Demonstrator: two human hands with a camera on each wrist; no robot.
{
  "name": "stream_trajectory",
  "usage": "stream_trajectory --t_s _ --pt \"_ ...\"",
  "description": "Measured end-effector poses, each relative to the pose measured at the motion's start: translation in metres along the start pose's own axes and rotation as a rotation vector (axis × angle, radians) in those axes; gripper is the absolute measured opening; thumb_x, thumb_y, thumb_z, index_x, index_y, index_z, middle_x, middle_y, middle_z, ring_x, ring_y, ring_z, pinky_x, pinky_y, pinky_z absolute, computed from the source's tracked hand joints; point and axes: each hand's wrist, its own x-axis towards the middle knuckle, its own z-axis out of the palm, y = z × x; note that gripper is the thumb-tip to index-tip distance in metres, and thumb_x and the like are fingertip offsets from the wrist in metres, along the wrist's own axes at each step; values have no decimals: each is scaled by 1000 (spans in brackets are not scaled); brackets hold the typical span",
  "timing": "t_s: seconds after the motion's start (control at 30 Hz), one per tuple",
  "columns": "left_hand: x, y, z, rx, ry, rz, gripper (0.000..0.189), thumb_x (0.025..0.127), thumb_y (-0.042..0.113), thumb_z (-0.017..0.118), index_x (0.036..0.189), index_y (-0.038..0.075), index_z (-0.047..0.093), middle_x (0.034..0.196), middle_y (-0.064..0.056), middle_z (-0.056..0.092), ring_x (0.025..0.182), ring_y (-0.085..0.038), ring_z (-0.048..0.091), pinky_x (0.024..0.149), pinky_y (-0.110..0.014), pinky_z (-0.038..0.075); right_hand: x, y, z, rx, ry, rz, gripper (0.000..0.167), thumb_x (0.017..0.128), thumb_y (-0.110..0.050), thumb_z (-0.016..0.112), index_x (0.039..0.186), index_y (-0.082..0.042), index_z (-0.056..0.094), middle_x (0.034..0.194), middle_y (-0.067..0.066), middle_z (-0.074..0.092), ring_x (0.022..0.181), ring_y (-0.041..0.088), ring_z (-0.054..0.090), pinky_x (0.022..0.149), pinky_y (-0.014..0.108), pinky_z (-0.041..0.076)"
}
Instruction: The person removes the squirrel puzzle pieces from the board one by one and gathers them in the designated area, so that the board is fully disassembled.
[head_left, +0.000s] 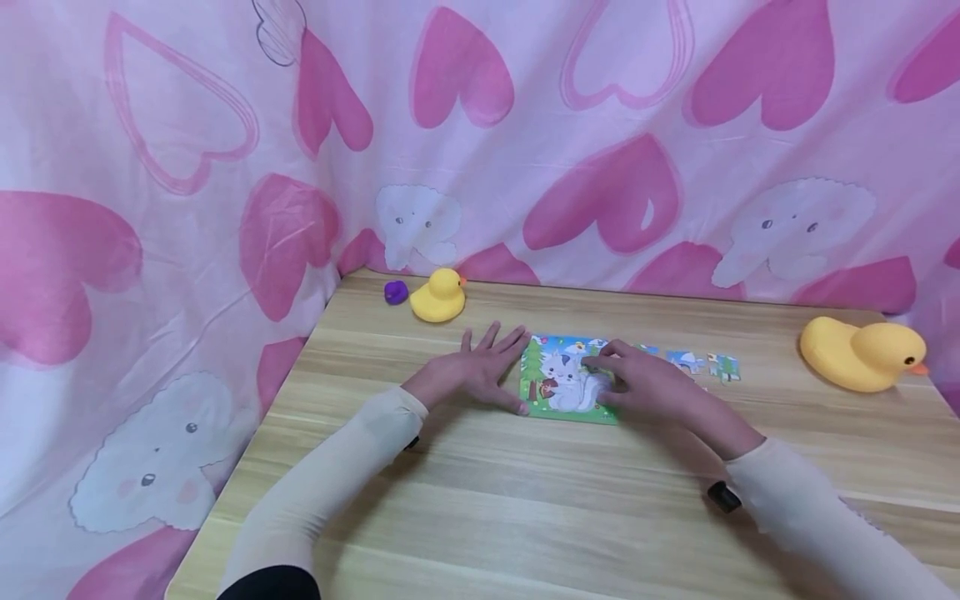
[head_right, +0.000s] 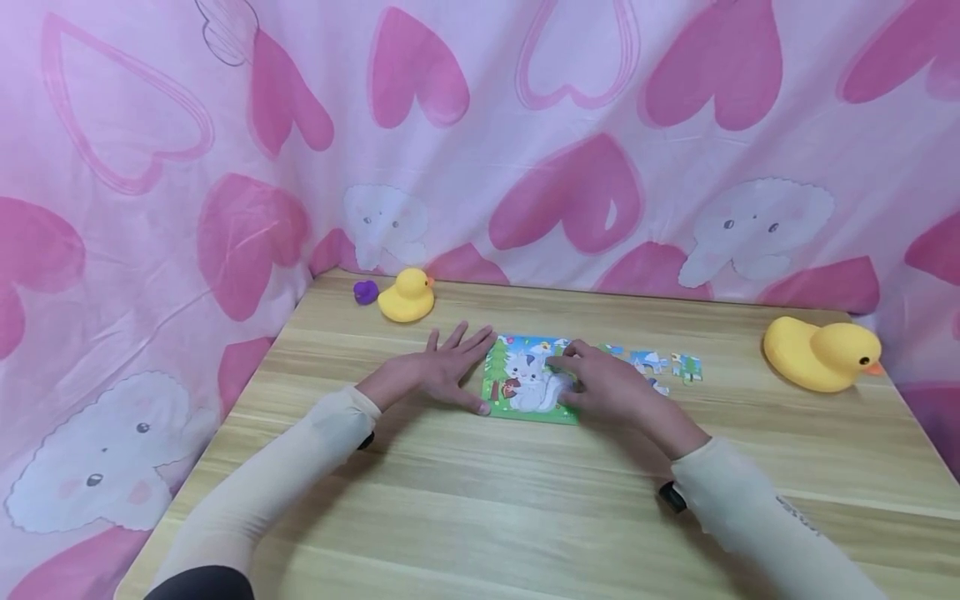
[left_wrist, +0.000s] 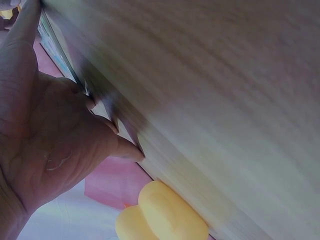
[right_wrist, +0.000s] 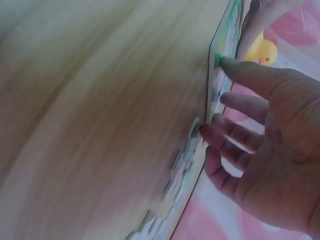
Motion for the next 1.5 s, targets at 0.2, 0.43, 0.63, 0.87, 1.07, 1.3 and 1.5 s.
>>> stream_trajectory --t_s 0.2,0.43,0.63,0.87,1.07,1.3,1.5 --pt "0 -1 1 4 7 -4 129 84 81 68 171 26 -9 180 2 -15 165 -39 -19 126 -76 -11 0 -10 2 -21 8 24 58 94 -28 82 149 -22 63 134 9 61 101 22 61 87 45 60" --pt "0 -1 1 10 6 -7 129 84 82 67 171 25 -10 180 3 -16 165 -39 -19 126 -76 -11 1 -13 -1 36 5 58 56 92 -24 83 145 -22 64 135 11 61 108 27 62 92 52 61" --pt "1 -2 2 11 9 -10 129 83 82 67 171 26 -9 180 4 -16 165 -39 -20 126 -75 -11 7 -11 0 149 3 71 51 92 -15 83 140 -15 66 131 15 61 101 26 60 87 44 58" --pt "2 -1 4 20 12 0 130 83 84 66 171 27 -11 180 4 -17 165 -39 -19 126 -76 -11 12 -7 1 203 -14 70 46 92 -13 81 135 -9 65 123 19 62 98 27 55 82 38 52" --pt "2 -1 4 17 12 -7 129 84 83 66 170 28 -12 179 5 -18 165 -38 -20 126 -75 -12 16 2 -4 205 -87 47 50 93 -15 81 139 -15 62 121 14 60 100 25 55 83 36 52" --pt "3 -2 4 3 6 -15 129 82 85 66 170 31 -12 179 8 -18 165 -34 -23 127 -72 -15 21 12 -10 199 -152 13 53 91 -16 83 138 -20 61 119 11 59 98 23 54 80 33 50" --pt "3 -4 4 9 5 -13 129 83 84 66 170 29 -11 180 6 -17 165 -36 -22 127 -73 -14 27 15 -12 241 -172 5 49 92 -13 82 136 -21 62 119 11 60 97 24 55 71 31 54"
